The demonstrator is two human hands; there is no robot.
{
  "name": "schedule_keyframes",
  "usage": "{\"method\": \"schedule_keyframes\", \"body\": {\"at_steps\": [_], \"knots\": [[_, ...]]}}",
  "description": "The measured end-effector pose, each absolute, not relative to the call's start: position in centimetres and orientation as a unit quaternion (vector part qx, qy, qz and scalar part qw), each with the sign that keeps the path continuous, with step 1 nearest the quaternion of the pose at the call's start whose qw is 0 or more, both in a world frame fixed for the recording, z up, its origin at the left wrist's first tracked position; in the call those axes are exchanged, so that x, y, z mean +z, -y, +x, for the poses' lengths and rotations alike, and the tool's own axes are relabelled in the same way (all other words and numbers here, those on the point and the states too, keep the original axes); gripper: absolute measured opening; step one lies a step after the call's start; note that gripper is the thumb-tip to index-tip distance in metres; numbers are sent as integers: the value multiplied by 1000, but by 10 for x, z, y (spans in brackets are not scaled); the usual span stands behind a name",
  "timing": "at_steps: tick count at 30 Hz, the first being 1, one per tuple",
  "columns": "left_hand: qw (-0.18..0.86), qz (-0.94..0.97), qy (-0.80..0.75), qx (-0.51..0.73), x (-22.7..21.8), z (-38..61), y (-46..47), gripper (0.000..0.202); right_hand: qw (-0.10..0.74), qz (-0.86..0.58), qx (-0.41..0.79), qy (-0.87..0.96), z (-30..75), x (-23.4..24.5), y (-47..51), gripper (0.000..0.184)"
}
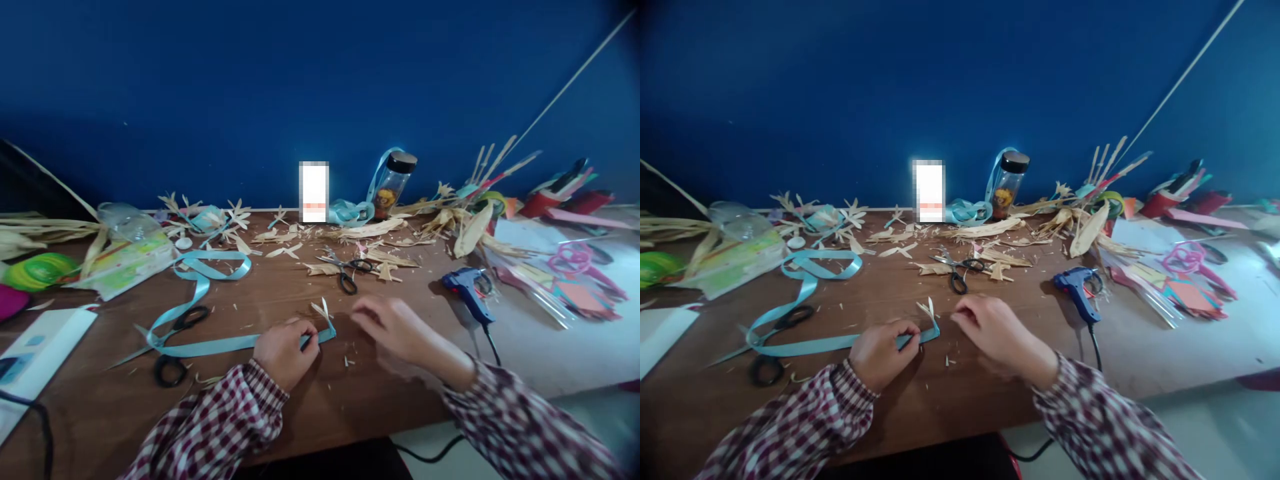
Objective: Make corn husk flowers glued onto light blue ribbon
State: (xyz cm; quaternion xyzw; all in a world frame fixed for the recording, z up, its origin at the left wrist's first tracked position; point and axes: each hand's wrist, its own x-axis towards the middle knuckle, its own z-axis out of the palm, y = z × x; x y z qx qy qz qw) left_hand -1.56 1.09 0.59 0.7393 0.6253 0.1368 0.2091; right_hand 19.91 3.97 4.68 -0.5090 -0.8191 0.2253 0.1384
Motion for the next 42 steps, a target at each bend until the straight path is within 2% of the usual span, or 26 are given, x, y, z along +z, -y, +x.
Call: {"method": "schedule_keyframes", "body": {"at_steps": [6,10,13,17,22,31,42], "knots": [[202,746,-622,121,6,-16,-10,19,76,-494,273,822,155,29,-66,24],[204,747,-618,132,5,-17,-11,18,86,-482,300,819,156,28,-69,18],[226,733,-619,165,5,-18,-12,17,126,-455,363,803,158,27,-71,18],[278,711,-605,226,8,-18,-15,16,214,-423,529,704,164,17,-74,22],[384,661,-589,261,13,-19,-20,17,274,-401,672,559,170,8,-77,34],[559,585,-561,175,16,-32,-29,26,242,-337,763,496,171,8,-73,27],[633,543,-516,195,11,-34,-22,29,214,-332,772,498,162,14,-66,25]]}}
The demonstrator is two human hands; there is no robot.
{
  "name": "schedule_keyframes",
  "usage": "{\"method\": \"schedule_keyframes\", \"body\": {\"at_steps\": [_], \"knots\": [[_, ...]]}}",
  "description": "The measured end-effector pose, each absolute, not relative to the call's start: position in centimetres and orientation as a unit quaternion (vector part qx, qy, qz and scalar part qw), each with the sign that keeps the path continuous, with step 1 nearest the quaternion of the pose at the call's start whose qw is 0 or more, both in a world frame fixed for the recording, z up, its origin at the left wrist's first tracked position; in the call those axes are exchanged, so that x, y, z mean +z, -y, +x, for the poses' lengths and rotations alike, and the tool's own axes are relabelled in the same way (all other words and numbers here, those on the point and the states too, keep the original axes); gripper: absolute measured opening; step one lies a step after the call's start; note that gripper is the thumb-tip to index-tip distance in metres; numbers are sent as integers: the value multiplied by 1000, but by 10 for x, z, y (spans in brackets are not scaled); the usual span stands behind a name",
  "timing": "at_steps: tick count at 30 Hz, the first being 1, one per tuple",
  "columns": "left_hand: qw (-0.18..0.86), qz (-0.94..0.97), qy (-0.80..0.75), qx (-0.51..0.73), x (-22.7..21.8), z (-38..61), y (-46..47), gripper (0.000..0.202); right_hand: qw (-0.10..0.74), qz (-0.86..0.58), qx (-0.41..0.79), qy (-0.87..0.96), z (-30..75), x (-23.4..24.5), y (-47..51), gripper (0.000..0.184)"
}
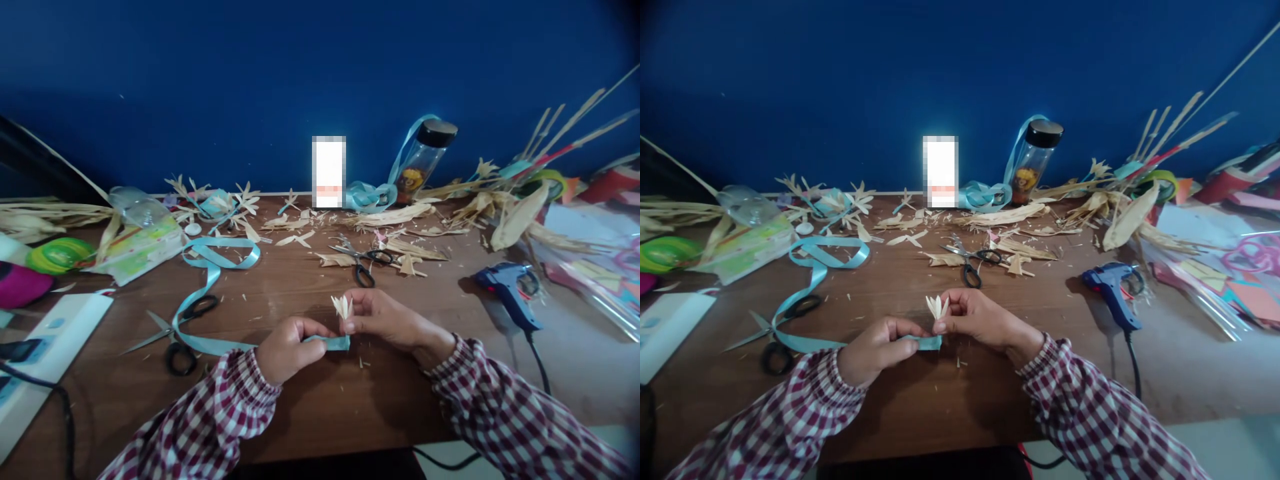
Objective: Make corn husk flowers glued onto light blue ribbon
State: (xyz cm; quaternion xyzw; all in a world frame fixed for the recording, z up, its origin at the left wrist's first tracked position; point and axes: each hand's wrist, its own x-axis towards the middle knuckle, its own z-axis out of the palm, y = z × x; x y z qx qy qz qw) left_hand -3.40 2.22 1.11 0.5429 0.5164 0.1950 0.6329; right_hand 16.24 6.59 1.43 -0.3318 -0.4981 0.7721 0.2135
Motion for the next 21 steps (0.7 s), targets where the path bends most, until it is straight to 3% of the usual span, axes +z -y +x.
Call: {"method": "schedule_keyframes", "body": {"at_steps": [12,21], "knots": [[641,505,-521,251,12,-31,-17,25,207,-337,763,511,164,13,-66,29],[452,613,-601,244,24,-16,-8,25,208,-335,739,546,163,8,-64,24]]}}
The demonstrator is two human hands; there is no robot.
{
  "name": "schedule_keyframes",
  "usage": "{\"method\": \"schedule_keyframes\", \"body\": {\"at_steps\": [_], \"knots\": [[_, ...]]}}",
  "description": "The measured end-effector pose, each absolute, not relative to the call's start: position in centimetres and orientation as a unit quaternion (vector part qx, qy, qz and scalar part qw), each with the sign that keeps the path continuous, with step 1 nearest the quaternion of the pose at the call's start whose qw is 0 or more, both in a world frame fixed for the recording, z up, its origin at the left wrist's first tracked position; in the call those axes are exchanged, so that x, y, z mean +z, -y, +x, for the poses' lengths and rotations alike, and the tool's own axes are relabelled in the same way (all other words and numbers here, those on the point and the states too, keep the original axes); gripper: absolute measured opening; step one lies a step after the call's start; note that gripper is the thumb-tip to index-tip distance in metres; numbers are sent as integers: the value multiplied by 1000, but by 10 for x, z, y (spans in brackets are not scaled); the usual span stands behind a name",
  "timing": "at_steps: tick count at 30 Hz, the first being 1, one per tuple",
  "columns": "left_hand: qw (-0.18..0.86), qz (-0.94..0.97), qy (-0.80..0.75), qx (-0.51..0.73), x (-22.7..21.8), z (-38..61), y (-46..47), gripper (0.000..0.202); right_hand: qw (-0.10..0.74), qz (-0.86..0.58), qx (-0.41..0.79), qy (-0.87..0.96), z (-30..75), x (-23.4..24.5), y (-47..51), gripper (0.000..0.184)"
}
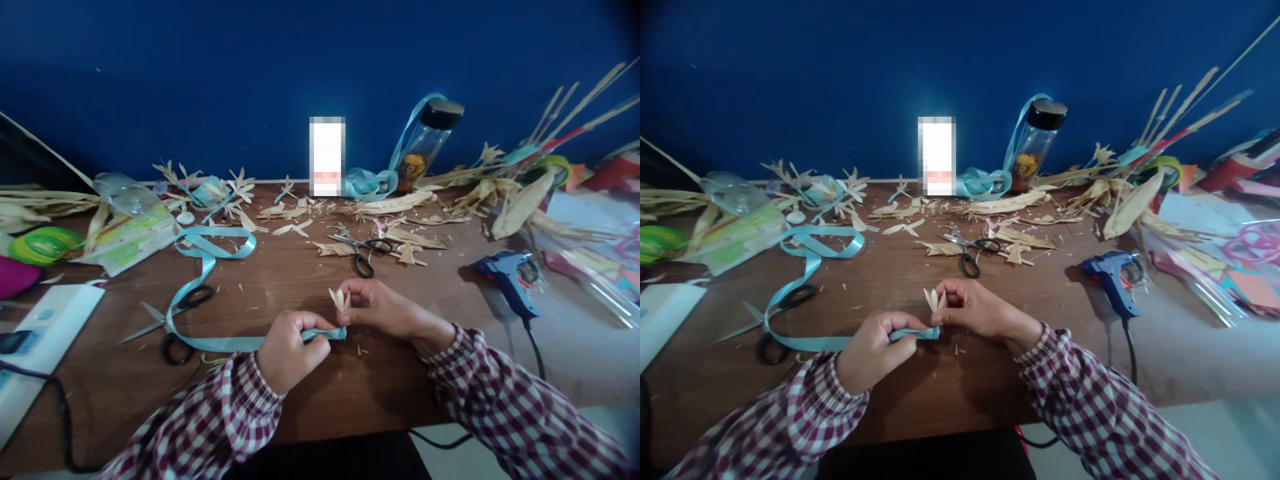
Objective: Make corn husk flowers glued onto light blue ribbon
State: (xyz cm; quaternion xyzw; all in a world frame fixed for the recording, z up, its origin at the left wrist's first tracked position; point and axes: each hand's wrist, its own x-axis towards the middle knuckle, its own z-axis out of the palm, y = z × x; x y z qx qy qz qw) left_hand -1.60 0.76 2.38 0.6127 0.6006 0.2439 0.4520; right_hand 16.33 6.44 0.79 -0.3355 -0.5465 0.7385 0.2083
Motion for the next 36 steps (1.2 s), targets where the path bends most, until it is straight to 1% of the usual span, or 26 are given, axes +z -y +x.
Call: {"method": "schedule_keyframes", "body": {"at_steps": [5,10,13,16,21,28,36], "knots": [[367,649,-608,273,19,-11,-2,21,230,-372,686,581,160,9,-61,23],[324,650,-615,307,15,-10,0,15,287,-411,588,635,155,12,-57,13],[323,647,-627,291,15,-9,-1,14,311,-428,528,664,152,12,-54,11],[328,647,-634,269,16,-8,-2,13,303,-438,490,690,151,12,-52,12],[352,623,-649,259,15,-7,-4,12,285,-442,472,708,152,14,-50,13],[359,610,-657,259,14,-5,-4,14,294,-455,436,718,150,13,-49,13],[361,584,-666,291,9,-4,-5,16,319,-481,378,724,144,15,-46,14]]}}
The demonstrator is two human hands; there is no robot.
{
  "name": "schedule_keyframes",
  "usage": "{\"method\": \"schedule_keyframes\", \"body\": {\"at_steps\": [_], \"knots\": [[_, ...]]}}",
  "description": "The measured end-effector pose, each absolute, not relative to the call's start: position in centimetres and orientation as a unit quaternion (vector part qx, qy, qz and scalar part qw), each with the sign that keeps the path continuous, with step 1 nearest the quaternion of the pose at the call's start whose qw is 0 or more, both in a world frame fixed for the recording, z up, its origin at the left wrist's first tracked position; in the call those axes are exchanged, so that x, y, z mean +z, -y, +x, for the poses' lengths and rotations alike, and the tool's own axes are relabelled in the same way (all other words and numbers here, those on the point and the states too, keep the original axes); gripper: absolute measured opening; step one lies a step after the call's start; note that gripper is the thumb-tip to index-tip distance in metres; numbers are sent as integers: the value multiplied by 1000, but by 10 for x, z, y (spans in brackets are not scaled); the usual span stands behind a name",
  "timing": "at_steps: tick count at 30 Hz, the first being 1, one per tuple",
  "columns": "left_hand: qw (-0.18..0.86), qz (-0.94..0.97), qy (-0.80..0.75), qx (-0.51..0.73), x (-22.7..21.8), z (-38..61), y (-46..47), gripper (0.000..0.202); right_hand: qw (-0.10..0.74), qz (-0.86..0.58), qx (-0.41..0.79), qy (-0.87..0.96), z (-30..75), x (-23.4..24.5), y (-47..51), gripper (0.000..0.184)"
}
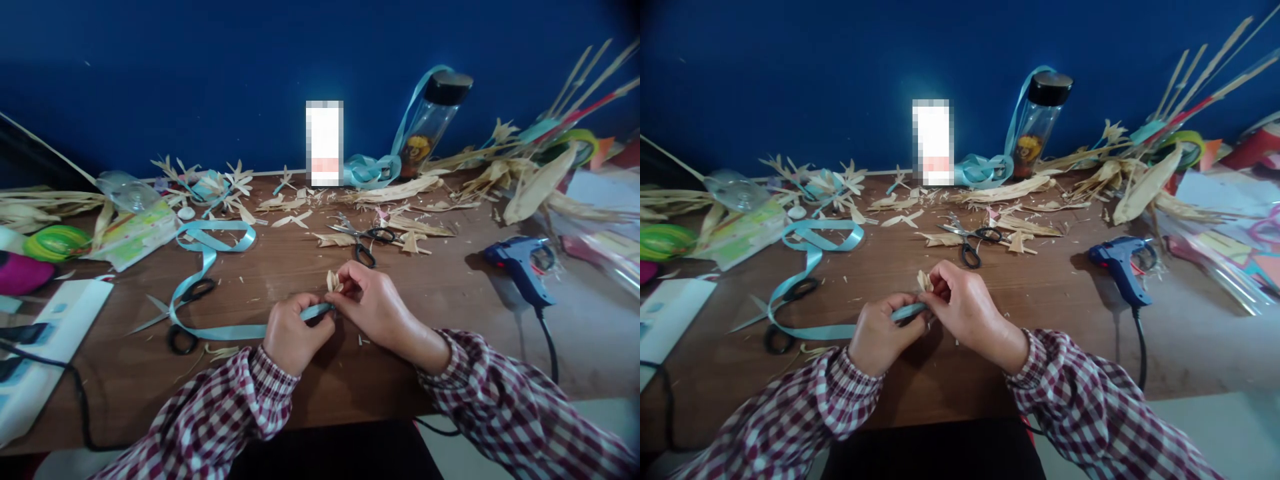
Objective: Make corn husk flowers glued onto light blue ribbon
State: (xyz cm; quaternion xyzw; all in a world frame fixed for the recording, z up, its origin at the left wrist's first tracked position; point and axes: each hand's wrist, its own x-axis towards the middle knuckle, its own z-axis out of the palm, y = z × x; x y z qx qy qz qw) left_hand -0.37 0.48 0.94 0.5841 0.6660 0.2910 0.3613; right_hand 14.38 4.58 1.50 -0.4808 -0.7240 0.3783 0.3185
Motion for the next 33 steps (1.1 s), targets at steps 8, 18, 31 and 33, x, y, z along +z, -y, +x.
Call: {"method": "schedule_keyframes", "body": {"at_steps": [8,18,31,33], "knots": [[336,587,-675,295,9,-1,-7,17,327,-502,365,713,141,16,-44,12],[317,590,-675,311,9,2,-9,17,351,-493,391,693,139,14,-44,13],[343,591,-663,304,10,-4,-11,13,245,-349,545,722,159,17,-67,14],[347,592,-662,302,10,-4,-12,13,237,-349,546,724,159,17,-67,14]]}}
